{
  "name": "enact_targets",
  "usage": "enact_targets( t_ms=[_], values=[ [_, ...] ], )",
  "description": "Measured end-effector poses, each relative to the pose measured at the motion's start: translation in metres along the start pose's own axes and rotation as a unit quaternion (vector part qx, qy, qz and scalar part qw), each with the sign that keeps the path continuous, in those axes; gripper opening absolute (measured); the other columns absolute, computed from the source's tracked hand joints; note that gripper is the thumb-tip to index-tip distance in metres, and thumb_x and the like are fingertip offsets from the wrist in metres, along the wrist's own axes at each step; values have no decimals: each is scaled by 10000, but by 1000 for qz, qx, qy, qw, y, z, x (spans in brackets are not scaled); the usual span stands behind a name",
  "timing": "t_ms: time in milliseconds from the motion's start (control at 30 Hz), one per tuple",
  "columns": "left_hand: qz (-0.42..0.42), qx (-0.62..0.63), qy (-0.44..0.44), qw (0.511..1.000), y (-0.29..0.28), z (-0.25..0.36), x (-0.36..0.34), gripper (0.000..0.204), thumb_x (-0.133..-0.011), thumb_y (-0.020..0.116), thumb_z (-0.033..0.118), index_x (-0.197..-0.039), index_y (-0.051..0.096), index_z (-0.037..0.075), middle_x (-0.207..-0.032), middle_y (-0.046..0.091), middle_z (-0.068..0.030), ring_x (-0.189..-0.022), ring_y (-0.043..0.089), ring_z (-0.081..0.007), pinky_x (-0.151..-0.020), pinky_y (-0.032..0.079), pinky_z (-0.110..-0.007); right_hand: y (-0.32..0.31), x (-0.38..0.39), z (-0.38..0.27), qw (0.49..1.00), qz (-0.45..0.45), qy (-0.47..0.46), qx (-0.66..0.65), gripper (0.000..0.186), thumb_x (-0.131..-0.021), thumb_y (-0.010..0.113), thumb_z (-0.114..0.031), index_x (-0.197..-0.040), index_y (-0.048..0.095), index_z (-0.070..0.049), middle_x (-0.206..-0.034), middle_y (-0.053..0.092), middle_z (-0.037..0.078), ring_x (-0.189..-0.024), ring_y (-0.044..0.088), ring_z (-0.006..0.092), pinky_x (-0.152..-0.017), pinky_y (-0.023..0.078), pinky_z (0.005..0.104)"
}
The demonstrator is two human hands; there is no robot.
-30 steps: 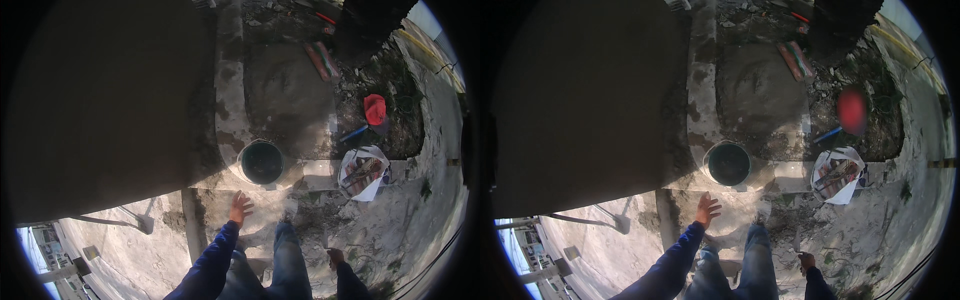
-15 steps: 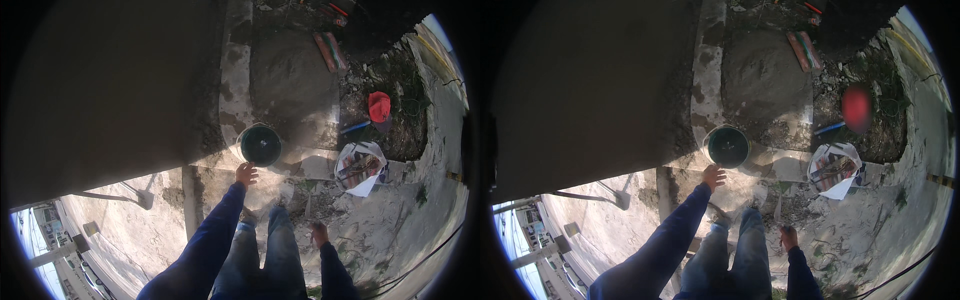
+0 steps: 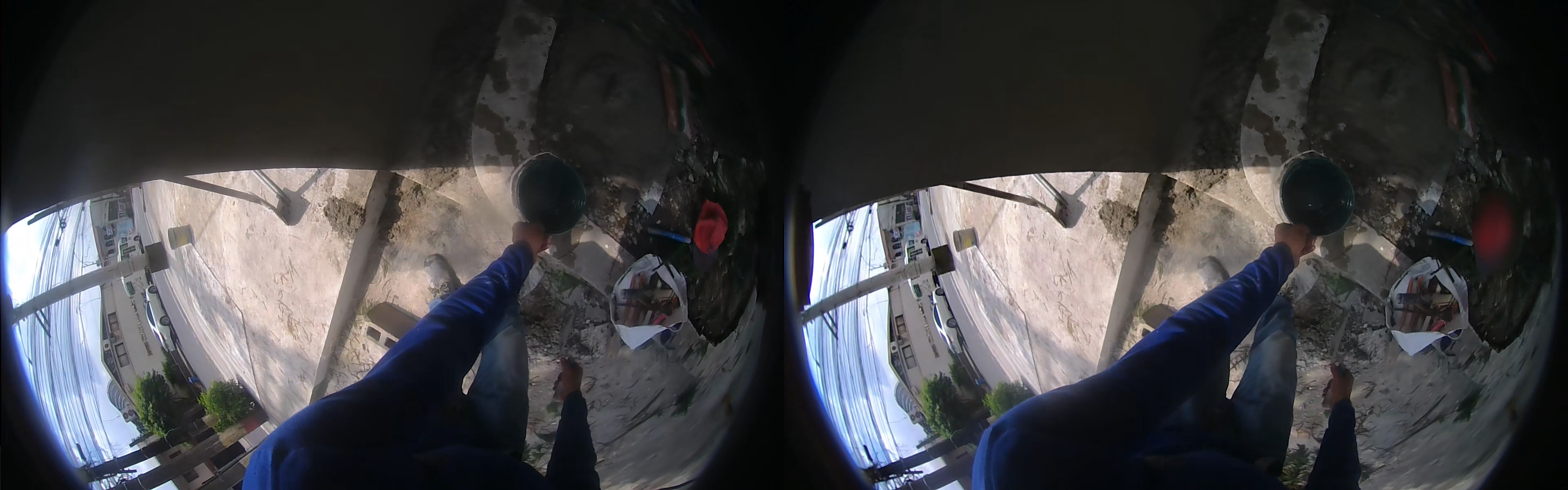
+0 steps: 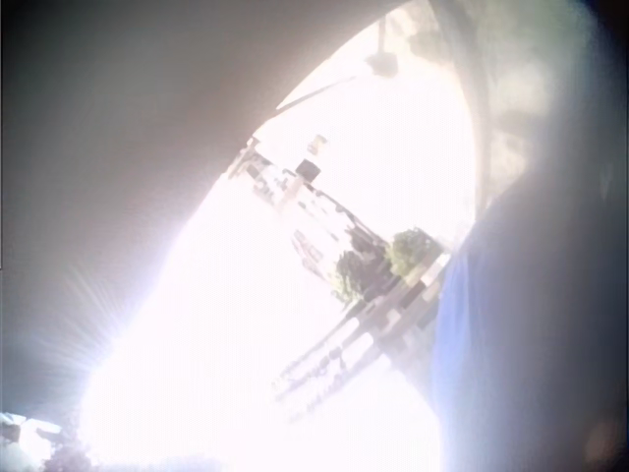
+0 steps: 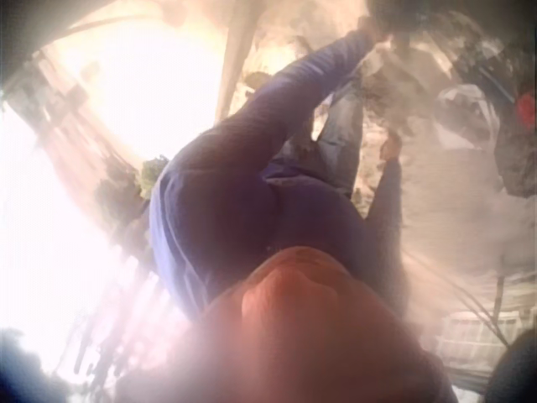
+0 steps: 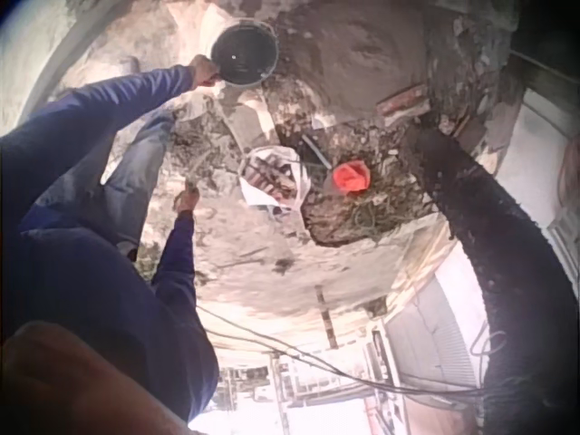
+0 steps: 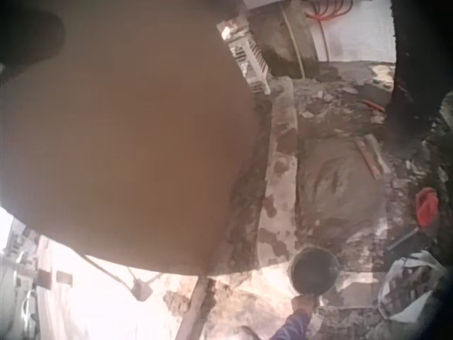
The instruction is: The person scoops wet cement from a bucket using a trowel and applies it to a concrete wall, smoothing the surface. The person repeatedly scoops and spreads the cement along the wall's edge and lower sections.
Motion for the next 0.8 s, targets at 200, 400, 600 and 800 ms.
enact_targets(
  t_ms=[200, 400, 600, 800],
  values=[
    [27, 96, -4, 995, 8, -53, 5, 156, -951, 641, 107, -1053, 582, 5, -899, 691, -119, -708, 674, -235, -603, 577, -372, 15, -7, -19, 998, -45, -45, 3, 300, -944, 705, -341, -971, 548, -87, -593, 464, 37, -411, 492, 198, -371, 402, 380],
    [-59, 127, -49, 989, 0, -58, 57, 625, -904, 785, 301, -1379, 464, 54, -1184, 658, -133, -953, 694, -282, -727, 583, -477, 38, -14, -73, 976, -55, -160, 138, 384, -918, 693, -331, -1087, 587, -3, -758, 589, 116, -519, 581, 249, -455, 482, 424],
    [-66, -140, -8, 988, -181, -42, 73, 619, -925, 760, 311, -1424, 503, 51, -1144, 701, -149, -803, 727, -261, -663, 580, -440, 133, 22, -162, 810, -33, -383, 443, 452, -872, 714, -310, -1172, 575, -2, -993, 664, 219, -953, 664, 415, -809, 519, 516],
    [59, -570, 108, 812, -436, -104, 91, 492, -863, 740, 412, -1244, 676, 107, -1220, 698, -217, -1141, 675, -389, -950, 545, -460, 293, 87, -197, 832, -157, -323, 423, 616, -836, 766, -261, -1356, 510, -53, -1256, 612, 245, -1157, 610, 418, -943, 485, 480]
  ],
)
Point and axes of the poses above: each hand's wrist, its own x-axis away from the middle knuckle, its own y-axis out of the palm, z = x × y, the point moved 10 cm from there along -x, towards the middle knuckle
